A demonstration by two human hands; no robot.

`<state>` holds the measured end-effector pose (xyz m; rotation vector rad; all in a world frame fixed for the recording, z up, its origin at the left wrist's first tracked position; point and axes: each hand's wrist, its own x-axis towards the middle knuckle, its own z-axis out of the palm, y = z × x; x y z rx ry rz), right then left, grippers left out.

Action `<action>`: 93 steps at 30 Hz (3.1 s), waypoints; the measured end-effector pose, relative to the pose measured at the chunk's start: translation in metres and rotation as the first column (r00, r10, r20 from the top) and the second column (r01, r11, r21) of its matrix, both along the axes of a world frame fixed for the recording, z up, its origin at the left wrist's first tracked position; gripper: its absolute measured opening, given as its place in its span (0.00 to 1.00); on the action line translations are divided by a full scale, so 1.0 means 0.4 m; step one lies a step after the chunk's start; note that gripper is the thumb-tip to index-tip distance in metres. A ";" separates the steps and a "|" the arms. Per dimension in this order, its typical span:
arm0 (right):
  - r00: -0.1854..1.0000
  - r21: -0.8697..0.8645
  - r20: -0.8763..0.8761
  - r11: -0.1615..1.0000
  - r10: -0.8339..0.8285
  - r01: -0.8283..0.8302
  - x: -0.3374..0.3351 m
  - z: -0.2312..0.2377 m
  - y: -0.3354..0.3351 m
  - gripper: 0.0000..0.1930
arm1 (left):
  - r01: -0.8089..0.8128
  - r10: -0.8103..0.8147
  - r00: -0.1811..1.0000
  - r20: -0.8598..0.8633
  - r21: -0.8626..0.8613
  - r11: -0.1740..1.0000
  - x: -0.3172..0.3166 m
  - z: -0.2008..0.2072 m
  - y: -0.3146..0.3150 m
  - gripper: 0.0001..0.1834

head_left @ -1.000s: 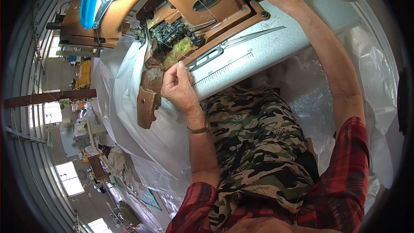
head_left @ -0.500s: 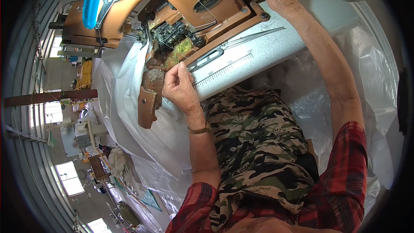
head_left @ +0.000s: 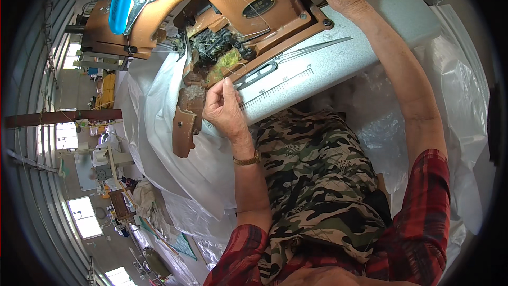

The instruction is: Sewing large white plastic sheets using an industrial sewing machine and adjusting the thread with tweezers.

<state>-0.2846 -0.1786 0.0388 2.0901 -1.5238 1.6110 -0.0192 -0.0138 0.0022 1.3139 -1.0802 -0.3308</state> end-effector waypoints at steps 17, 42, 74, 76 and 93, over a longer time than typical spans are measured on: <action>0.992 0.116 -0.105 0.990 -0.067 0.079 -0.023 -0.043 -0.016 0.18 | 0.016 -0.017 1.000 0.005 0.069 0.997 -0.003 0.013 0.004 0.05; 1.000 0.052 0.021 0.999 0.011 -0.012 -0.006 -0.023 -0.002 0.16 | -0.106 0.090 0.986 0.138 0.119 0.987 -0.006 0.005 -0.010 0.06; 0.893 0.054 -0.403 0.979 0.200 -0.195 0.015 -0.024 0.284 0.11 | 0.037 -0.038 0.997 0.070 0.017 0.999 0.024 -0.003 -0.012 0.06; 0.870 0.088 -0.449 0.979 0.206 -0.186 0.013 -0.037 0.297 0.11 | 0.046 -0.044 0.994 0.102 -0.016 0.999 0.010 0.013 -0.009 0.05; 0.884 0.483 0.029 0.768 0.467 -0.421 0.016 0.038 0.366 0.05 | 0.392 -0.308 0.841 -0.445 0.107 0.914 0.026 0.061 0.047 0.04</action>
